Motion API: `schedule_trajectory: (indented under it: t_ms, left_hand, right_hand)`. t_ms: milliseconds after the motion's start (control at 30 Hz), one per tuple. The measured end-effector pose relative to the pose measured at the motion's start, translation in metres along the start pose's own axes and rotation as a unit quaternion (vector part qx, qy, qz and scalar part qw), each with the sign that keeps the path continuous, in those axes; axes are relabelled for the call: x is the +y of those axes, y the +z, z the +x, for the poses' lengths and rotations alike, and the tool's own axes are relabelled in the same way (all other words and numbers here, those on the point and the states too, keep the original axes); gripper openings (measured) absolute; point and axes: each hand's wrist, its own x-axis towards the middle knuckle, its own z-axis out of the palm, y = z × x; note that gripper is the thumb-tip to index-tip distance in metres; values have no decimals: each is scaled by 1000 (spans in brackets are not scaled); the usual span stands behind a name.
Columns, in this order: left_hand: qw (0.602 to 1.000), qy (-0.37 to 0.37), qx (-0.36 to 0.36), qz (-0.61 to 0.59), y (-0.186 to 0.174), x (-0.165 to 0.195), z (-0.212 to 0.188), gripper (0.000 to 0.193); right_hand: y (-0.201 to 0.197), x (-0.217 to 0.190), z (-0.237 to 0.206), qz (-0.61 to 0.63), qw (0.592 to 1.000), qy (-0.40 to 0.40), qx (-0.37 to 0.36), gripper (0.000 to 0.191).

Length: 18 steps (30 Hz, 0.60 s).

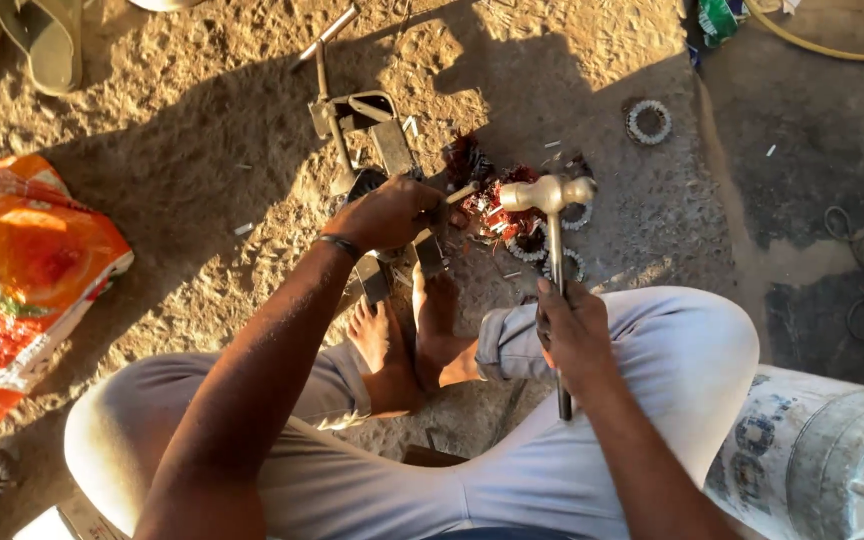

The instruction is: The person sits on the ground and dismantles electric motor armatures, holding each armature against a metal fixture and striking it with a hammer and a punch to break it apart, setting broken pieces and copper windings aside on the ground.

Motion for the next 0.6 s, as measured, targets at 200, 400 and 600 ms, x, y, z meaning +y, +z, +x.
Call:
schedule_trajectory:
  t_ms: [200, 400, 600]
  left_hand:
    - [999, 30, -27, -33, -13, 18, 4, 11]
    - [998, -30, -62, 7, -18, 24, 1, 12]
    - [997, -32, -69, -12, -15, 18, 0, 13]
  right_hand:
    - [1, -7, 2, 33, 999, 7, 17, 37]
    - [2, -8, 4, 18, 1000, 6, 19, 36]
    - [8, -12, -2, -7, 999, -35, 6, 33]
